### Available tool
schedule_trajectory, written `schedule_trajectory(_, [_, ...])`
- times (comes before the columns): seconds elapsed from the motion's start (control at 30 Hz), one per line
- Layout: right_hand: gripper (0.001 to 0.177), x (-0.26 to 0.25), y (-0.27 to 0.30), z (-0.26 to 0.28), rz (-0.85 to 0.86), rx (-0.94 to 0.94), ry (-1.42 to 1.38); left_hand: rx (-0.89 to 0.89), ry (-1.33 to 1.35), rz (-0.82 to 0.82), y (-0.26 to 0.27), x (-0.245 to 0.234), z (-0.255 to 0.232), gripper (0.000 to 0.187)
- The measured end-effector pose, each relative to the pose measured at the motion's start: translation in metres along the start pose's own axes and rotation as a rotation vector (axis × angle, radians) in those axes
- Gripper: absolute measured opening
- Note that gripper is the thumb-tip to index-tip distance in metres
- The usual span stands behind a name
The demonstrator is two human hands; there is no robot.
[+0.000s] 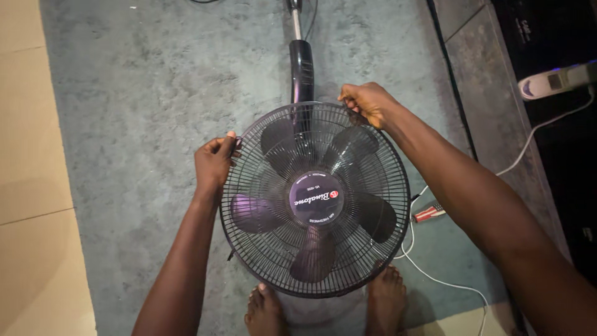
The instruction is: The person disassembles a standing fan by removing the front grille, unscrewing the central hub nut, detaching the fan blades, and then using a screwdriver to loosen the rear grille.
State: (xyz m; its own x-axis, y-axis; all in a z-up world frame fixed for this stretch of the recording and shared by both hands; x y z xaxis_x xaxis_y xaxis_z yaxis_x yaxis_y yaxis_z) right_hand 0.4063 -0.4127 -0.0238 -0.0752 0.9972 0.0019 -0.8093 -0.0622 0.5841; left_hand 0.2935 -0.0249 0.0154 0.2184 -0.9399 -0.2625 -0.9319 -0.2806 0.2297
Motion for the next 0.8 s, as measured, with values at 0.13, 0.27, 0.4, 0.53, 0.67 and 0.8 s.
schedule_trajectory(0.13, [0.016,0.009,0.017,0.012,0.037,-0.092,0.009,-0.018,-0.017,0.001,0.005,-0.001,-0.01,0.036])
schedule_trajectory(0.27, [0.016,0.02,0.041,0.024,0.265,-0.172,-0.071,-0.032,-0.01,0.0,0.009,-0.001,-0.011,0.033])
schedule_trajectory(0.4, [0.015,0.02,0.048,0.018,0.231,-0.074,-0.154,-0.042,0.018,0.004,0.007,-0.002,-0.01,0.033])
schedule_trajectory(0.53, [0.015,0.016,0.039,0.024,0.116,-0.191,0.03,-0.097,0.014,-0.005,0.008,-0.001,-0.009,0.033])
schedule_trajectory(0.67, [0.013,0.005,0.025,0.019,0.007,-0.236,-0.001,-0.106,0.048,-0.003,0.008,-0.003,-0.009,0.032])
schedule_trajectory(0.8, [0.018,-0.009,0.02,0.011,-0.132,-0.271,-0.073,-0.046,0.01,0.014,0.007,-0.003,-0.013,0.033])
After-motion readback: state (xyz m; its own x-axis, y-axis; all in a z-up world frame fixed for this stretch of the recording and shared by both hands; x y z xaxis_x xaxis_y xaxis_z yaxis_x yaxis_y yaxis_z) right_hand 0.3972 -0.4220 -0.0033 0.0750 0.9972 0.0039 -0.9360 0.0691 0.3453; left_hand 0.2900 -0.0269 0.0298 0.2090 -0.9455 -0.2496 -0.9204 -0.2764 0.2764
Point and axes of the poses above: each hand's wrist, its own y-axis away from the middle knuckle, its own x-axis out of the palm, z = x × y, the point moved 8 cm from there along -y, towards the middle knuckle, and after that the axes turned 1 degree about x, right-handed, at the moved point
